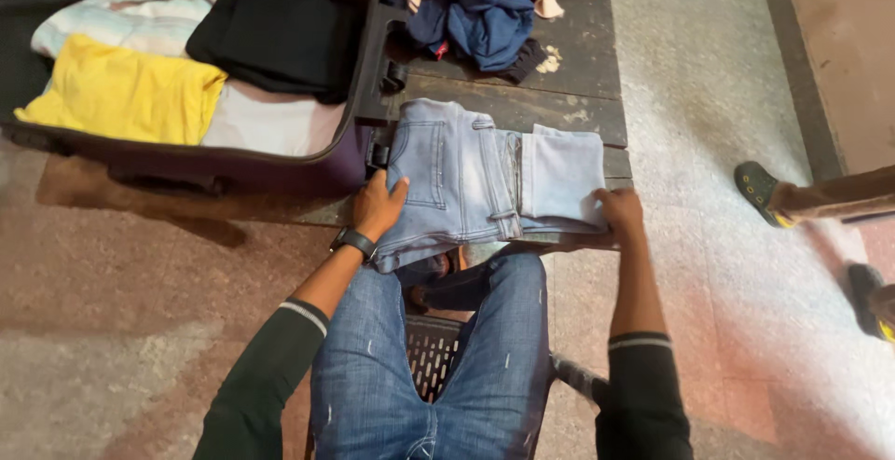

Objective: The person folds several items of clothing, including black pants, a pair of light-blue jeans, and a pair of dark-blue patterned trousers, and places them into an open suitcase.

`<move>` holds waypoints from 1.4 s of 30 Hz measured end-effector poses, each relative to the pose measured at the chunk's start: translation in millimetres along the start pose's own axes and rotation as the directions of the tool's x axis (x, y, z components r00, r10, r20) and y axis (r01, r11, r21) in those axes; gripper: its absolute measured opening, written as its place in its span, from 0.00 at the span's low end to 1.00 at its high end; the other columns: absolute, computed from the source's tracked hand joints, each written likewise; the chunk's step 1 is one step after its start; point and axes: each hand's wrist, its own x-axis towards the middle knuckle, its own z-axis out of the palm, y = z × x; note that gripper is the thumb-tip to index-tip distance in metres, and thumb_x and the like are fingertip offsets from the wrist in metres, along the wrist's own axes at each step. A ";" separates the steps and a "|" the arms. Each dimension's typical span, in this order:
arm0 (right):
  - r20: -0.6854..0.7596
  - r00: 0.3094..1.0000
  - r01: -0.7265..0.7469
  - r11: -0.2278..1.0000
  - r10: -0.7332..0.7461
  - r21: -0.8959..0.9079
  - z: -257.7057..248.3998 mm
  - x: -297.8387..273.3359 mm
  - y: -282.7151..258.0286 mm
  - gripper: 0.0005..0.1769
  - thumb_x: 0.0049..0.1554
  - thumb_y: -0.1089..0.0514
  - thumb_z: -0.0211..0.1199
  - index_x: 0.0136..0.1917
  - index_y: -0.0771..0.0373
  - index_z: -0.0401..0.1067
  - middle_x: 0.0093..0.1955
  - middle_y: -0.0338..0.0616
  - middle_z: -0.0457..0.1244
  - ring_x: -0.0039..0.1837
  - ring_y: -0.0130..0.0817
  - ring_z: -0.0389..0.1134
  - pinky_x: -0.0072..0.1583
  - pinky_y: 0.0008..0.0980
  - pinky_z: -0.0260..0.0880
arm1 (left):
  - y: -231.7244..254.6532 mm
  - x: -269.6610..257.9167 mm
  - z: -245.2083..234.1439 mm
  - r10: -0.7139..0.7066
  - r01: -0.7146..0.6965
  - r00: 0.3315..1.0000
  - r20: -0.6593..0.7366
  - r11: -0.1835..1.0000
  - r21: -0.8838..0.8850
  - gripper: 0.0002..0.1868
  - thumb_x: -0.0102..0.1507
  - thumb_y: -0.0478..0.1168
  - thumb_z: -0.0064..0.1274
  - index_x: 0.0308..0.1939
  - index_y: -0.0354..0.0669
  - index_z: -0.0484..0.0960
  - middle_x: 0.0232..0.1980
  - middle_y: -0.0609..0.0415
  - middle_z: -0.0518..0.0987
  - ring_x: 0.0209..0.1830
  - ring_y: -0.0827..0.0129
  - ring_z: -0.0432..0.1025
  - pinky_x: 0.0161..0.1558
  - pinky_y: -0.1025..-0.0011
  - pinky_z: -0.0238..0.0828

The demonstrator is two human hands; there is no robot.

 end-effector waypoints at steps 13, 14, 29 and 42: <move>0.173 0.906 0.392 0.920 -0.386 -0.001 4.3 -194.1 -258.9 0.24 0.40 0.49 0.70 0.49 0.59 0.72 0.35 0.54 0.70 0.39 0.50 0.73 0.45 0.48 0.72 | -13.3 6.6 44.9 0.049 0.057 0.959 0.280 0.931 -0.359 0.30 0.67 0.60 0.55 0.35 0.30 0.71 0.31 0.45 0.67 0.32 0.65 0.61 0.36 0.60 0.65; 0.140 0.865 0.494 0.867 -0.482 -0.067 29.4 -218.4 -271.3 0.21 0.44 0.50 0.68 0.50 0.58 0.71 0.36 0.54 0.70 0.40 0.53 0.72 0.45 0.50 0.71 | -16.6 7.9 45.1 0.077 0.122 0.941 0.329 0.831 -0.543 0.30 0.70 0.60 0.51 0.39 0.30 0.76 0.35 0.49 0.70 0.36 0.68 0.63 0.40 0.63 0.66; -0.243 0.787 0.518 0.821 -0.567 -0.240 15.8 -135.8 -160.8 0.42 0.48 0.38 0.76 0.64 0.71 0.71 0.58 0.60 0.67 0.55 0.58 0.69 0.56 0.52 0.68 | 37.0 -14.7 5.8 -0.122 0.193 0.927 0.354 0.966 -0.174 0.49 0.56 0.73 0.49 0.60 0.30 0.78 0.61 0.30 0.80 0.63 0.45 0.75 0.61 0.57 0.70; 0.709 0.682 -0.484 0.615 -0.182 0.623 0.9 -137.0 -114.9 0.33 0.55 0.48 0.69 0.64 0.74 0.70 0.58 0.50 0.69 0.56 0.34 0.71 0.58 0.33 0.72 | 43.3 -28.6 -9.4 0.178 0.313 0.813 0.555 0.670 -0.674 0.31 0.53 0.39 0.62 0.59 0.33 0.75 0.53 0.46 0.81 0.53 0.63 0.75 0.55 0.66 0.73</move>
